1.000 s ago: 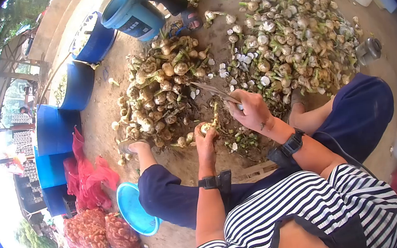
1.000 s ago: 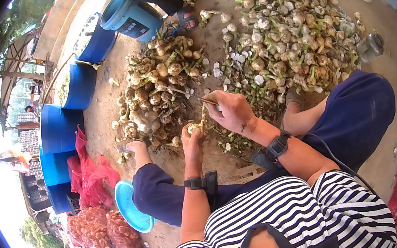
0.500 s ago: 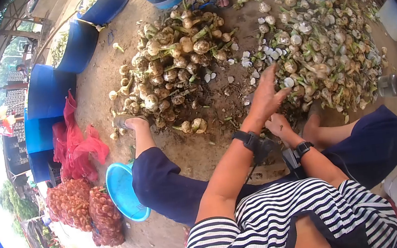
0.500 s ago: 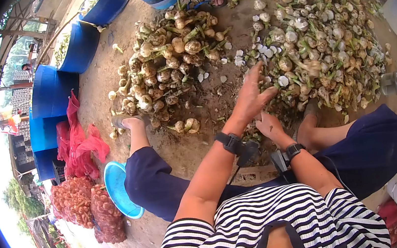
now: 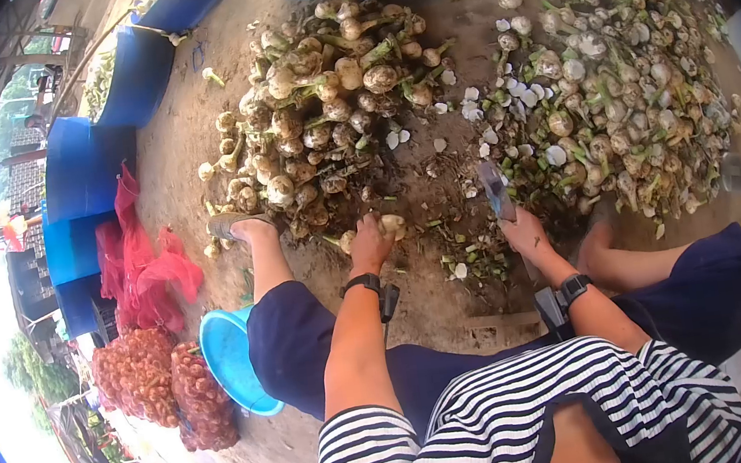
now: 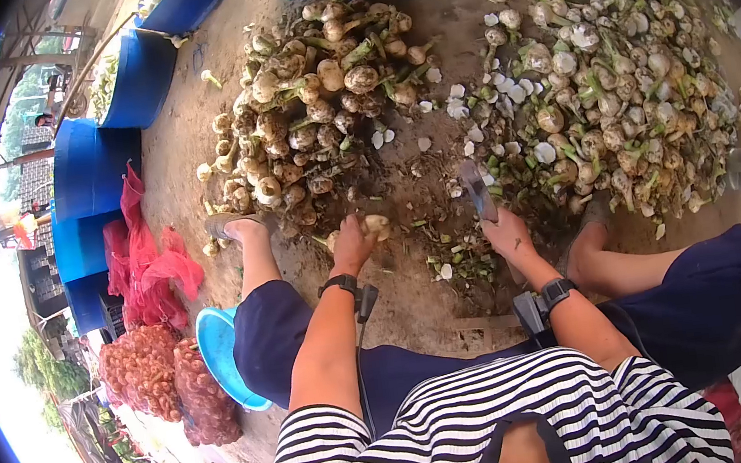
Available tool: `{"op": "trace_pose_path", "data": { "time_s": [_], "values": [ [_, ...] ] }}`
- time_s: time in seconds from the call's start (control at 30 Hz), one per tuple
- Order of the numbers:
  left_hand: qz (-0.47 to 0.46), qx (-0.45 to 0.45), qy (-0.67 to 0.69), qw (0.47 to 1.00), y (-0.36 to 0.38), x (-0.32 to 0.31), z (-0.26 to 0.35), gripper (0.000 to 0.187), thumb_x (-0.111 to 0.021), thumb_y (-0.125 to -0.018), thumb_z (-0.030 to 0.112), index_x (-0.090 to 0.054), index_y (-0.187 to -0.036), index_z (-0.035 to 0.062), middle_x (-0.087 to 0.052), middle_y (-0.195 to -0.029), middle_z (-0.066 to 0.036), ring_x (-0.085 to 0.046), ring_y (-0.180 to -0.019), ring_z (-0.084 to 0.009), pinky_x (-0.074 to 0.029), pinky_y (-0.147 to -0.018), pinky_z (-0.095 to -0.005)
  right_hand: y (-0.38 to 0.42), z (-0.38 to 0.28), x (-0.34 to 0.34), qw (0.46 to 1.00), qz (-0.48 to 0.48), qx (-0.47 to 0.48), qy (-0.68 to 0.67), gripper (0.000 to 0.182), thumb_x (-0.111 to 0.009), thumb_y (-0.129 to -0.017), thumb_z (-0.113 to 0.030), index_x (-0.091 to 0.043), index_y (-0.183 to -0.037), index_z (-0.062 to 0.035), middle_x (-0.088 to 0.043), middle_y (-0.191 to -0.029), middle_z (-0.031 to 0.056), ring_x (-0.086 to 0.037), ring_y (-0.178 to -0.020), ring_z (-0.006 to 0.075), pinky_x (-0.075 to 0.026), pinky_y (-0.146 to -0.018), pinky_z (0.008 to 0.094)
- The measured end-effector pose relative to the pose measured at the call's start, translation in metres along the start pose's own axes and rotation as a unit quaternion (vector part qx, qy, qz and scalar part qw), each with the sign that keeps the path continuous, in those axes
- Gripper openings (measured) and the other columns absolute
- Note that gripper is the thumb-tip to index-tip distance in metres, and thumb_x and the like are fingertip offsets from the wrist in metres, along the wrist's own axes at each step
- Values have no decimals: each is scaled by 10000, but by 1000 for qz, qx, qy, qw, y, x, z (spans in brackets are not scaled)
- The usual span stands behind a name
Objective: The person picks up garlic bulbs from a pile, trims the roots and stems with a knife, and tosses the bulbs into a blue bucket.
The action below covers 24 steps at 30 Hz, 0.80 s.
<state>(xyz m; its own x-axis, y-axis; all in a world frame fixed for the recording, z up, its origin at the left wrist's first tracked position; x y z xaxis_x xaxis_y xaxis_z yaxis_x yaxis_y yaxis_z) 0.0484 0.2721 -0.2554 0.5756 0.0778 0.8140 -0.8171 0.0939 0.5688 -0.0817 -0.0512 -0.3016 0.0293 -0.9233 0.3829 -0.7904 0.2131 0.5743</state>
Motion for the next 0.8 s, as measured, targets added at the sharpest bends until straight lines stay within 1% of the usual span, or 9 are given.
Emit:
{"op": "trace_pose_path", "data": {
  "time_s": [0.1, 0.17, 0.3, 0.4, 0.5, 0.6, 0.7, 0.73, 0.8],
  "values": [
    [18, -51, 106, 993, 5, -21, 11, 457, -571, -911, 104, -436, -1321, -47, -598, -1198, -283, -637, -965, -422, -546, -785, -467, 16, -45, 9, 997, 20, 73, -2, 358, -608, -882, -252, -606, -1126, 11, -647, -789, 124, -628, -637, 238, -489, -610, 393],
    [-3, -88, 20, 996, 4, -83, 3, 475, -570, -912, 108, -425, -1340, -37, -631, -1148, -284, -641, -966, -428, -535, -790, -484, 25, -57, 18, 993, 47, 106, 33, 372, -611, -879, -266, -607, -1130, 8, -658, -814, 136, -636, -668, 268, -493, -636, 403],
    [72, 65, 223, 970, 37, -57, 31, 556, -575, -939, 211, -408, -1388, -72, -621, -1172, -312, -622, -1049, -435, -499, -874, -499, 44, -81, 47, 991, 101, 80, -25, 369, -591, -889, -283, -610, -1106, 15, -676, -926, 230, -652, -864, 394, -499, -764, 456],
    [43, 115, 423, 898, -9, -123, 20, 667, -640, -907, 370, -445, -1348, -92, -610, -1194, -311, -608, -1091, -420, -496, -890, -487, 38, -66, 51, 993, 95, 36, -53, 377, -590, -883, -283, -608, -1129, 1, -681, -943, 222, -654, -867, 396, -500, -766, 452],
    [55, 59, 368, 926, 3, -85, 92, 817, -675, -851, 514, -439, -1337, -98, -564, -1263, -316, -585, -1133, -419, -484, -911, -482, 30, -54, 50, 991, 109, 38, -69, 373, -595, -872, -282, -615, -1122, -6, -679, -937, 222, -653, -873, 400, -498, -764, 452],
    [136, 35, 321, 937, -14, -87, 135, 851, -746, -813, 449, -382, -1352, -100, -511, -1319, -321, -561, -1161, -432, -474, -932, -483, 18, -38, 43, 994, 89, 2, -67, 378, -607, -867, -284, -613, -1128, -11, -678, -936, 221, -654, -877, 393, -497, -762, 445],
    [91, 121, 383, 911, -28, -78, 148, 918, -817, -766, 350, -304, -1369, -114, -515, -1304, -312, -563, -1138, -451, -478, -929, -491, 9, -27, 40, 990, 115, 42, -69, 383, -616, -867, -293, -612, -1130, -14, -677, -927, 219, -655, -871, 390, -497, -757, 441],
    [117, 82, 428, 892, -34, -73, 151, 890, -838, -739, 208, -290, -1384, -70, -562, -1241, -266, -585, -1105, -413, -483, -925, -480, 7, -25, 39, 989, 123, 52, -66, 381, -618, -872, -296, -607, -1130, -15, -674, -916, 215, -655, -866, 387, -494, -748, 442],
    [1, 12, 481, 877, -27, -62, 159, 882, -821, -746, 170, -283, -1422, -5, -555, -1250, -244, -585, -1102, -377, -486, -922, -456, 7, -20, 37, 993, 72, -14, -88, 374, -616, -878, -294, -606, -1125, -13, -672, -915, 215, -651, -849, 398, -494, -734, 447]
  ]
}}
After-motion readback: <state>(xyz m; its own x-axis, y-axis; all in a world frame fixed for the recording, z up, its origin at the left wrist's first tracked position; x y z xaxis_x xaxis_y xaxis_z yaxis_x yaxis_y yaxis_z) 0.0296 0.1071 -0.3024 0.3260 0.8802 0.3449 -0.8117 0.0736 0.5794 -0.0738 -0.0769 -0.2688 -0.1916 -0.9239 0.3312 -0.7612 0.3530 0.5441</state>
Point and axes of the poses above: each hand's wrist, its own y-axis away from the middle knuckle, its own x-axis out of the back of the hand, z = x × y, the point moved 6 cm from there along -y, towards the middle knuckle
